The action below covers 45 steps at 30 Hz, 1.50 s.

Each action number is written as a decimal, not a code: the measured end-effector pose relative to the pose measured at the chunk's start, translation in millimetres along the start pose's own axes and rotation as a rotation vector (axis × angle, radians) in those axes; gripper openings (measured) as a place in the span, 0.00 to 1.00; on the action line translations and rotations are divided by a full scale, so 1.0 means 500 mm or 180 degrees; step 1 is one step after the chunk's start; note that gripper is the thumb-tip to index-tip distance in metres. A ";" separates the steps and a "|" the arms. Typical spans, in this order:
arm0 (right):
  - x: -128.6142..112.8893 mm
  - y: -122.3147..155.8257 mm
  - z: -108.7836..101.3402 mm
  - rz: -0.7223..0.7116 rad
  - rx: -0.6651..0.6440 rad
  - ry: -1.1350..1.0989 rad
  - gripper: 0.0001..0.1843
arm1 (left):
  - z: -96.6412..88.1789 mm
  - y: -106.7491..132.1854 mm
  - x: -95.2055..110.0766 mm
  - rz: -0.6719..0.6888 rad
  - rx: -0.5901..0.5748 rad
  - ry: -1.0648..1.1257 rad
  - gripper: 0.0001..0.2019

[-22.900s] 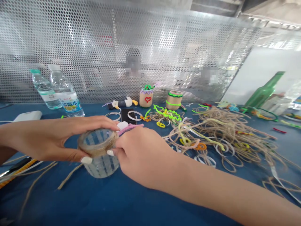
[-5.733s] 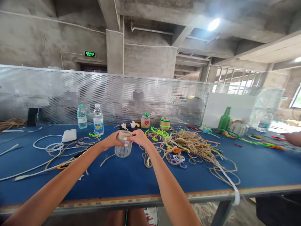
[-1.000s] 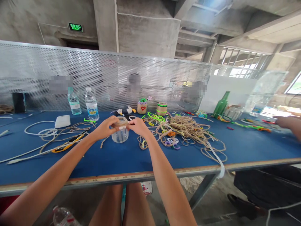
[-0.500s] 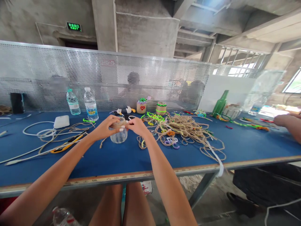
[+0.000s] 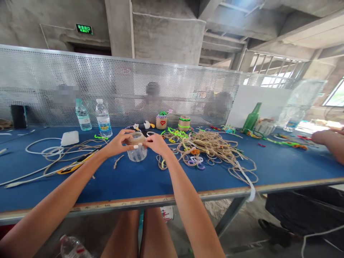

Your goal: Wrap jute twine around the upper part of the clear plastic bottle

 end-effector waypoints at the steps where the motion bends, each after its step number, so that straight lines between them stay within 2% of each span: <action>1: 0.000 -0.001 0.002 -0.0018 -0.0016 -0.0013 0.17 | 0.001 -0.001 0.004 -0.0002 0.0102 -0.0037 0.21; 3: -0.003 -0.001 0.007 -0.0079 -0.0098 -0.0022 0.15 | -0.001 -0.002 0.012 0.0059 0.0058 -0.0103 0.21; 6: -0.013 0.000 0.009 -0.0227 -0.0230 -0.0012 0.13 | -0.013 0.002 0.016 0.0193 -0.0397 -0.0101 0.18; 9: -0.020 0.003 0.007 -0.0278 -0.0354 -0.0031 0.13 | -0.031 0.011 0.016 0.0267 -0.0697 -0.0188 0.14; 13: -0.018 0.010 -0.006 -0.0115 -0.0283 0.0031 0.13 | -0.043 0.017 0.018 0.0374 -0.0915 -0.0309 0.12; 17: -0.012 0.010 -0.007 -0.0073 -0.0247 0.0047 0.13 | -0.030 0.017 0.020 0.0369 -0.1045 -0.0223 0.12; 19: -0.009 0.007 -0.001 -0.0110 -0.0266 -0.0002 0.13 | -0.017 0.015 0.026 0.0336 -0.0910 -0.0176 0.13; 22: -0.008 0.001 0.007 -0.0196 -0.0272 -0.0079 0.12 | -0.005 0.010 0.037 0.0299 -0.0426 -0.0307 0.16; 24: -0.009 -0.001 0.008 -0.0238 -0.0275 -0.0068 0.11 | -0.003 0.010 0.040 0.0314 -0.0279 -0.0470 0.14; 27: -0.008 0.001 0.003 -0.0204 -0.0294 0.0006 0.11 | -0.011 0.014 0.028 0.0319 -0.0363 -0.0711 0.10; 31: 0.000 0.008 -0.013 -0.0045 -0.0081 0.0122 0.15 | -0.027 0.018 0.004 0.0258 -0.0486 -0.0734 0.09; 35: 0.002 0.009 -0.014 -0.0054 -0.0103 0.0210 0.15 | -0.021 0.018 0.008 0.0301 -0.0715 -0.0562 0.11; 37: 0.002 0.008 -0.012 -0.0036 -0.0080 0.0192 0.15 | -0.017 0.016 0.014 0.0319 -0.0697 -0.0451 0.13; 40: 0.000 0.007 -0.010 -0.0027 -0.0069 0.0140 0.16 | -0.013 0.011 0.017 0.0237 -0.0430 -0.0438 0.18; 45: -0.002 0.005 -0.006 -0.0040 -0.0144 0.0103 0.16 | -0.001 0.000 0.021 0.0135 0.0228 -0.0711 0.24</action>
Point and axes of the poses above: each hand's wrist, its own y-axis away from the middle knuckle, its own z-axis out of the palm, x = y × z, the point moved 4 cm from there along -y, towards the middle knuckle, and after that the axes turned 15 degrees about -x, right-handed, at the moved point
